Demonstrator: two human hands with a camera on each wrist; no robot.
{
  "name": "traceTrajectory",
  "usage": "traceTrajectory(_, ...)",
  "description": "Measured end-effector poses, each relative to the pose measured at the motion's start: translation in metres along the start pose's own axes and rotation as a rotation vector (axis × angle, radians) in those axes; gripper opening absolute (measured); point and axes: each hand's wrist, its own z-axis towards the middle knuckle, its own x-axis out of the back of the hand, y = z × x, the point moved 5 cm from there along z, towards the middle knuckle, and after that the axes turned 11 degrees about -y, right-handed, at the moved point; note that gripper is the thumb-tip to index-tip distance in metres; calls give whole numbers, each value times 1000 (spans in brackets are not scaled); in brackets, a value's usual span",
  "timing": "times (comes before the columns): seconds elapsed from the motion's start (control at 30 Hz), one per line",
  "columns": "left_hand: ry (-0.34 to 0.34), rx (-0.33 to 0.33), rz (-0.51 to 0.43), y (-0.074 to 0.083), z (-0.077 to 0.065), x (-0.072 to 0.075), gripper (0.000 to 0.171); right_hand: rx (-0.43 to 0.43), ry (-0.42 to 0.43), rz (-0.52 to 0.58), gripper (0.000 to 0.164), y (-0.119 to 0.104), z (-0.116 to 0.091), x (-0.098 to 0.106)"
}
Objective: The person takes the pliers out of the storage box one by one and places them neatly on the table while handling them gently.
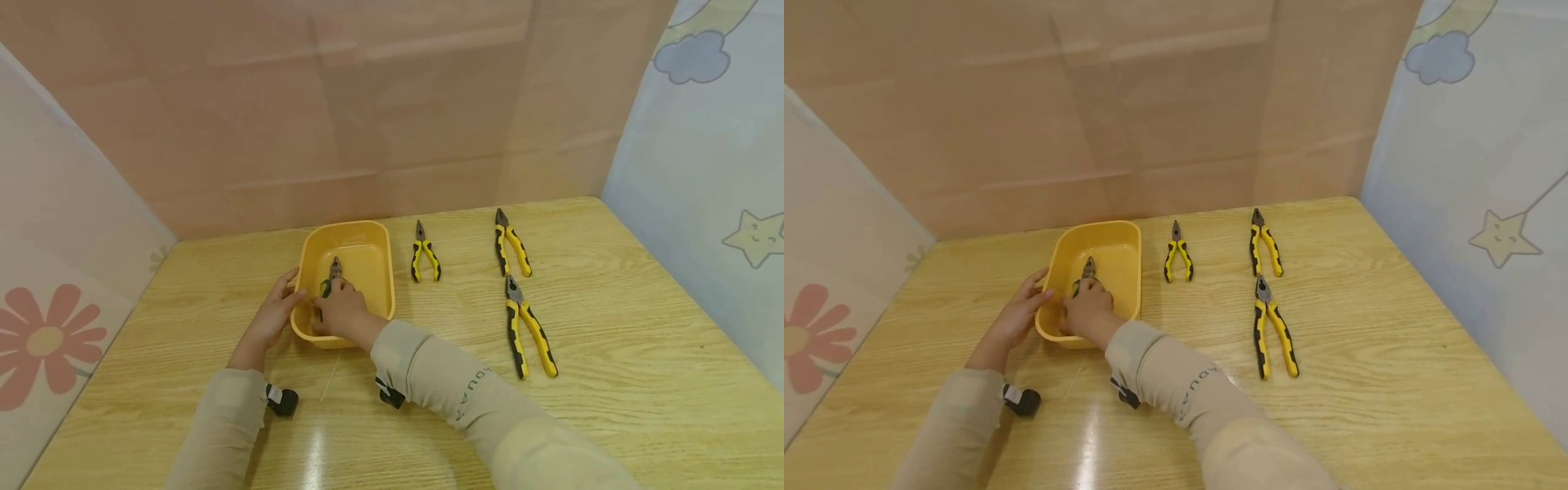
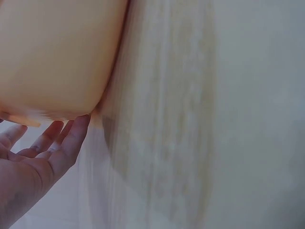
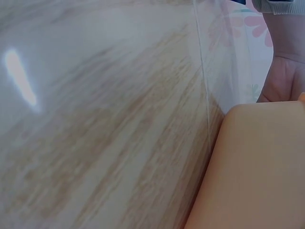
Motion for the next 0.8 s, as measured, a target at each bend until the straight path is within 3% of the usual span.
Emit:
traceTrajectory(0.4,7,-9,21,0,1,2,57,-14,-36,44,60,2,5,-5)
traceTrajectory(0.67,23,5,19,0,1,3,57,-16,-35,-127,56,2,7,-2)
traceTrajectory(0.8,15,9,8,1,0,1,57,-18,-51,-27,63,4,8,-2)
